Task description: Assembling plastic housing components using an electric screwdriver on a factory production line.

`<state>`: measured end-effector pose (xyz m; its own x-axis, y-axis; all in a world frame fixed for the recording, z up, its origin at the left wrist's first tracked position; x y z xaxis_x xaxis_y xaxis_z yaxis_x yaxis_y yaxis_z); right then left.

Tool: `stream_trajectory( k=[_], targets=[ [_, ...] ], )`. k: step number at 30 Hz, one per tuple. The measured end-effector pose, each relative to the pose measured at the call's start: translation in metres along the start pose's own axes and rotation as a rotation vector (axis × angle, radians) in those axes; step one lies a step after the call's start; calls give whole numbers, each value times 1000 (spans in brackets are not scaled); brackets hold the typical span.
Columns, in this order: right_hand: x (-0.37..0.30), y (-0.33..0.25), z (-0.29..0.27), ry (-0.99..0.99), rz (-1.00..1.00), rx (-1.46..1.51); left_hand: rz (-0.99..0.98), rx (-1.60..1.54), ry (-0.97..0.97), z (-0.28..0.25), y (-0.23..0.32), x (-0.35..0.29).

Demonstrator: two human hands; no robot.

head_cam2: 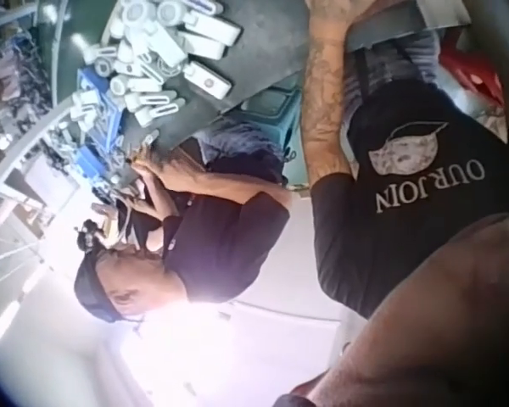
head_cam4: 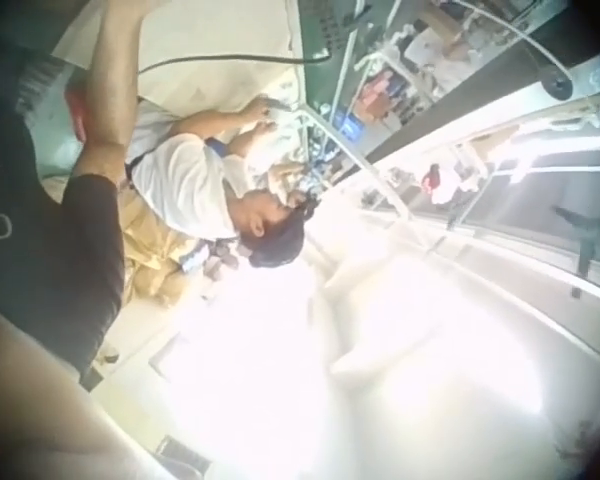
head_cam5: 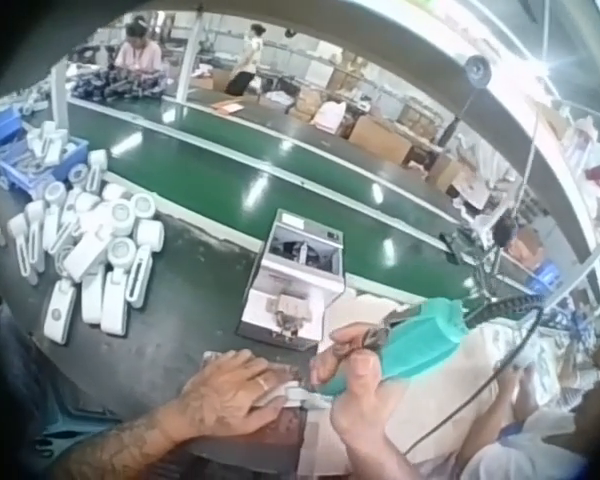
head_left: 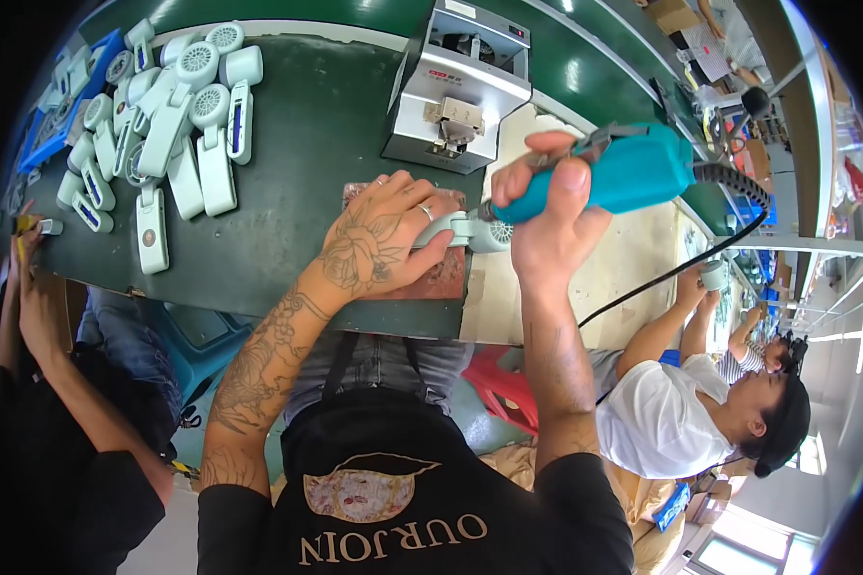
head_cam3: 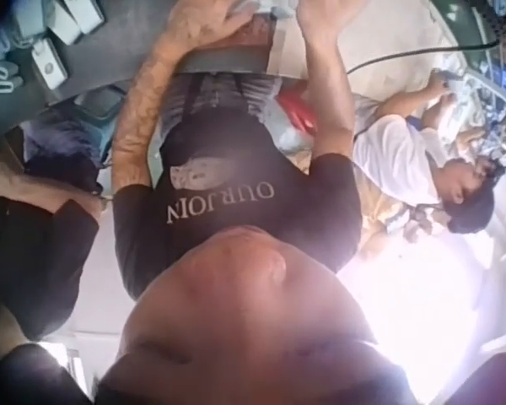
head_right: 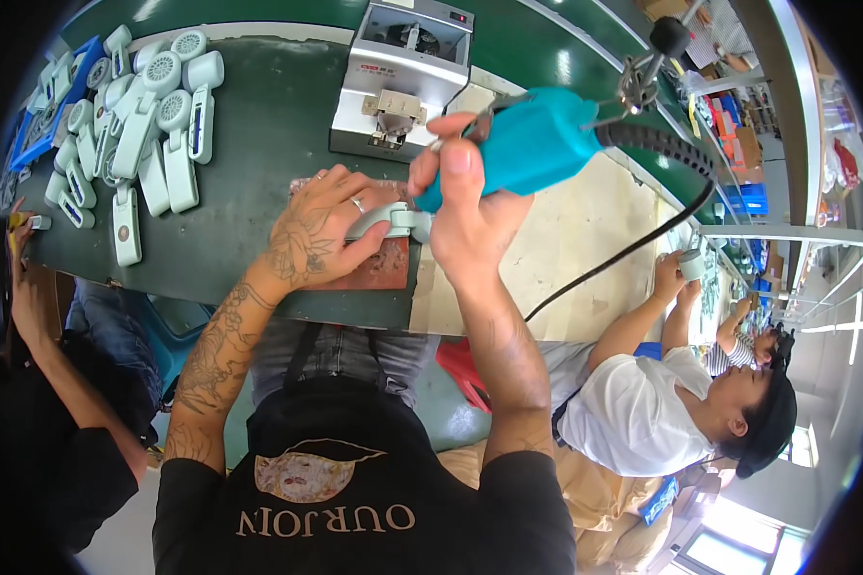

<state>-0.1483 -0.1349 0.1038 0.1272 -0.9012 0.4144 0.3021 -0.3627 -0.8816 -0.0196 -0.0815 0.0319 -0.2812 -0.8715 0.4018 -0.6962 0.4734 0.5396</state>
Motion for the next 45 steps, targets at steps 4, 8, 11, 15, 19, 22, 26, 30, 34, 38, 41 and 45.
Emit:
stream_trajectory(
  k=[4,8,11,15,19,22,26,30,34,38,41,45],
  targets=[
    [-17,6,-8,-43,80,-139,7,-13,31,-2,-1,-2],
    [-22,9,-10,-23,104,-134,0,2,20,-4,2,-3],
    [-25,18,-12,-50,117,-128,-5,13,-6,-2,3,-3],
    [-28,26,-15,-53,88,-103,53,78,-35,6,7,-3],
    [-27,25,-16,-108,3,-130,27,58,-100,6,8,3],
    [-25,27,-19,-80,25,-106,26,60,-103,8,9,5],
    [-25,33,-11,-67,75,-58,16,108,-75,1,5,2],
    [-36,38,-25,-3,146,5,141,60,63,-5,7,-5],
    [-38,4,-51,204,172,279,344,221,98,3,37,-27],
    [-39,-52,-47,206,-78,263,101,4,341,-52,18,-59],
    [-51,-61,-54,128,-184,158,-512,-231,602,-127,-43,-105],
    [-77,-56,-70,132,-111,111,-487,-32,937,-216,-129,-141]
  ],
)
Point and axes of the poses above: each hand's wrist, its own x-axis towards the middle knuckle, its own z-axis out of the palm, y = z × x, the point moved 8 cm from there along x, towards the middle knuckle, and after that the axes turned 2 degrees about x, right-handed, at the moved point
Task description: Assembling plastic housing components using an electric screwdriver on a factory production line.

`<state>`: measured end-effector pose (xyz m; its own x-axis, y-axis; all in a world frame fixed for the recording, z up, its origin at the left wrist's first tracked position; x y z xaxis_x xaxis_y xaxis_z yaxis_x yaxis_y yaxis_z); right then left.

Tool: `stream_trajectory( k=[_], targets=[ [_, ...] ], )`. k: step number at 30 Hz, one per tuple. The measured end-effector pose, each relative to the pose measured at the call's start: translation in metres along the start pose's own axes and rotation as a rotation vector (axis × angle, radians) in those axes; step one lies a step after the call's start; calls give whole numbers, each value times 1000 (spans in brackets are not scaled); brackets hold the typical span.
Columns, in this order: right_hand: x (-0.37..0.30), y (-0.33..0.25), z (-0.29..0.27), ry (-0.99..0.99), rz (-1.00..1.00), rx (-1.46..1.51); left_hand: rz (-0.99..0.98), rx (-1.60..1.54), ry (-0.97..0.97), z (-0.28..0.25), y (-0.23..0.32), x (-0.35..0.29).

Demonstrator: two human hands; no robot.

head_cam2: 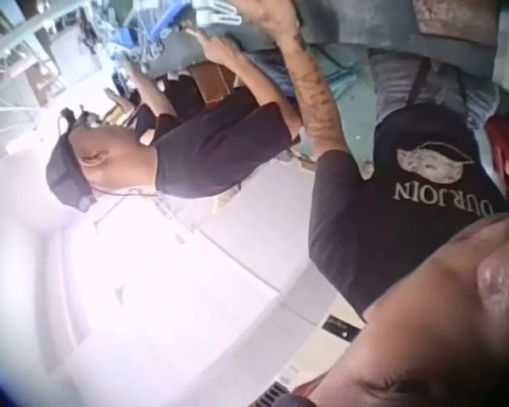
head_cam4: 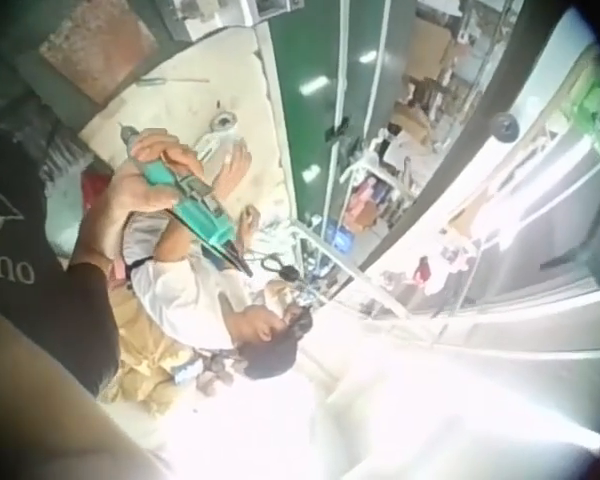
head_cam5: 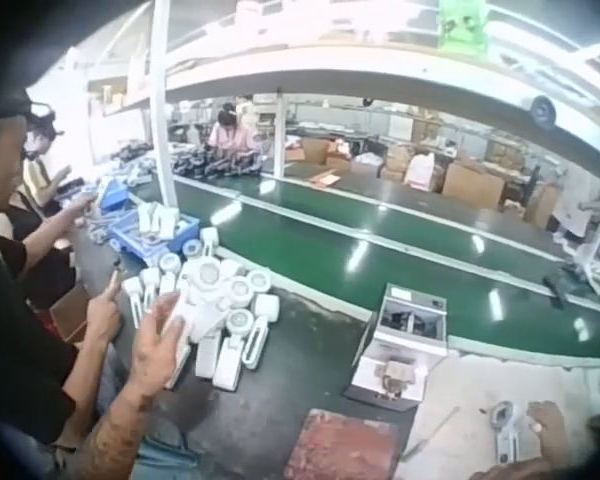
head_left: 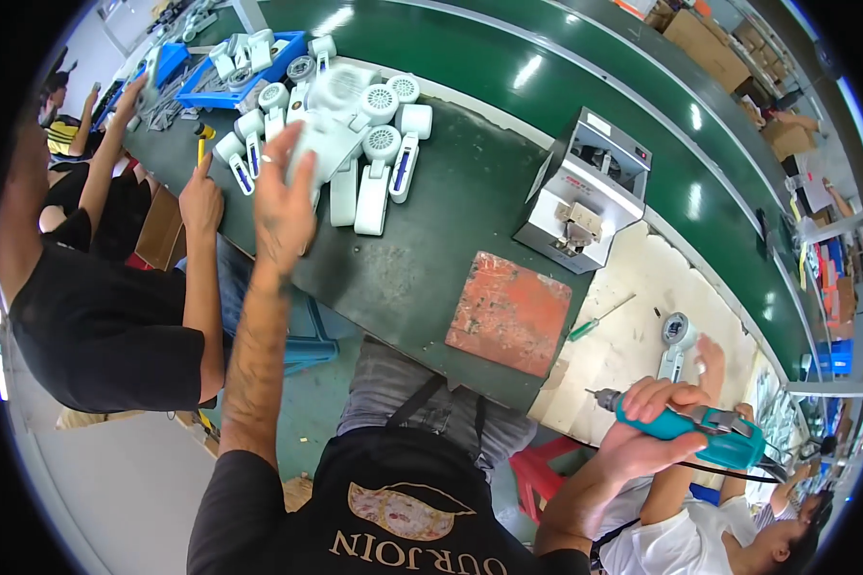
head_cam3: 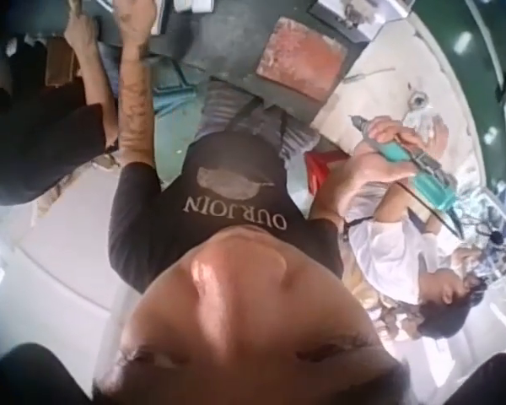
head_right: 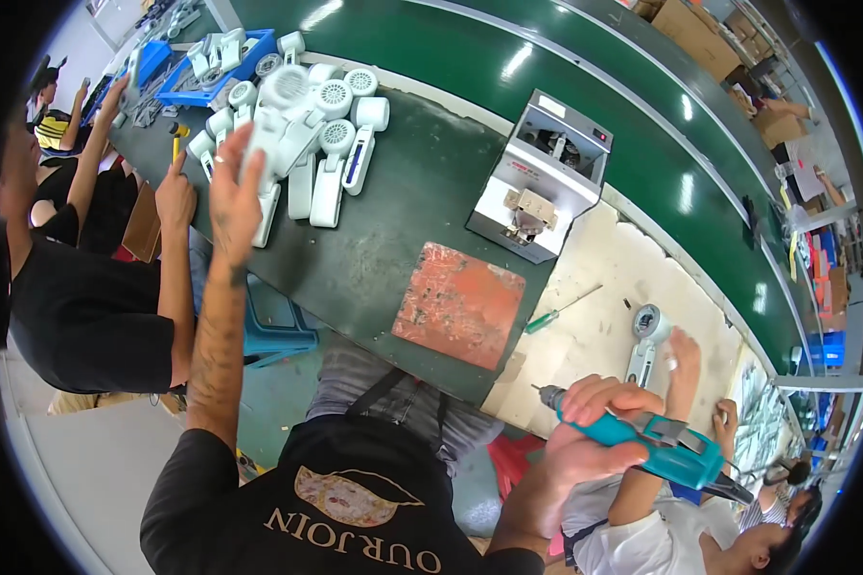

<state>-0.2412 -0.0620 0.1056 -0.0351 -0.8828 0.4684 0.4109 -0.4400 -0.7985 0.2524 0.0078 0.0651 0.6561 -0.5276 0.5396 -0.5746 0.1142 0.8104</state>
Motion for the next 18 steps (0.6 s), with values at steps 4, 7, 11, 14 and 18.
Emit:
stream_trajectory(
  k=[4,7,11,14,18],
  targets=[
    [-21,7,-10,79,108,-118,204,644,-36,-25,-96,65],
    [-38,16,-12,44,183,-121,481,913,49,4,-36,48],
    [-59,10,-21,-28,262,-36,299,171,-427,131,135,-35],
    [-58,-4,-24,-14,216,-71,228,-133,-1000,245,189,-129],
    [-59,-15,-28,42,202,-131,625,-146,-1335,352,236,-246]
  ],
)
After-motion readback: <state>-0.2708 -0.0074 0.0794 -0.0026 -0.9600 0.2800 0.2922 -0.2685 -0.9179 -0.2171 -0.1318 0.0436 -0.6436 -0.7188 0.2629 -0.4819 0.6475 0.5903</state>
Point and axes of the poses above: each hand's wrist, its own x-axis towards the middle knuckle, its own z-axis out of the palm, y = z × x, the point moved 8 cm from there along x, towards the middle knuckle, and after that the axes turned 2 degrees about x, right-handed, at the moved point
